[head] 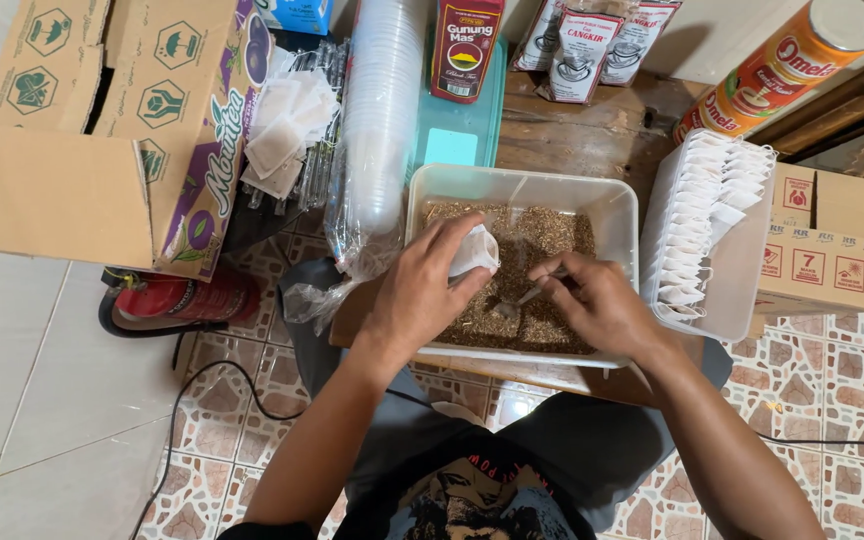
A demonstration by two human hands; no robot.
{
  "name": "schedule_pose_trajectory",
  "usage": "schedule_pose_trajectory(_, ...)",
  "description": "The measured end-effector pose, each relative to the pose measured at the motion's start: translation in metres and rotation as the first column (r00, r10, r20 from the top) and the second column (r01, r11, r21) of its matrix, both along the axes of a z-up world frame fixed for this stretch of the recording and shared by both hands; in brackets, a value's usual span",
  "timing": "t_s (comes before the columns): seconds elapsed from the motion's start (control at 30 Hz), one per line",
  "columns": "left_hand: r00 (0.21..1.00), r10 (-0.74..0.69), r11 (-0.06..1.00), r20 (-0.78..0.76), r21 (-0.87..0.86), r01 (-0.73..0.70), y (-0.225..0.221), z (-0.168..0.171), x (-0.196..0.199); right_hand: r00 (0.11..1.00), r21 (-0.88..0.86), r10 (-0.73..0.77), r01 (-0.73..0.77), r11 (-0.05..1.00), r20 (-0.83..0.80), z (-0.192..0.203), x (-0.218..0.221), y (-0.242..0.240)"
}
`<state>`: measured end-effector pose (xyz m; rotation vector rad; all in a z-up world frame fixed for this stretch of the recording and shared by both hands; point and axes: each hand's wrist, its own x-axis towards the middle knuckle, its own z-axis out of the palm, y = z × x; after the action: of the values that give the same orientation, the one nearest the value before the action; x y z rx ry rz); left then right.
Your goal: Filling small white tea bags with loose tea leaves using a spoon from a large container.
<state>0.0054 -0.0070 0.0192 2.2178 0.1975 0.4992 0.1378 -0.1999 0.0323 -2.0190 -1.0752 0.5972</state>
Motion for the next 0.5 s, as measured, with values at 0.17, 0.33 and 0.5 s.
schedule_pose_trajectory(0.17,1.0,0.01,1.0,0.004,-0.011,-0.01,-0.001,0.004,-0.004,0.999,-0.014,-0.026,0.026,1.0,-0.044,-0.011,0.007,-0.004)
schedule_pose_trajectory(0.33,1.0,0.022,0.999,0.006,-0.036,-0.022,0.0,0.01,-0.005,0.991,-0.017,-0.05,0.048,0.999,-0.124,-0.013,0.01,-0.007)
schedule_pose_trajectory(0.5,0.998,0.038,0.997,-0.045,-0.063,-0.04,0.0,0.009,-0.009,0.951,0.133,-0.186,0.224,0.966,-0.248,-0.039,0.024,-0.025)
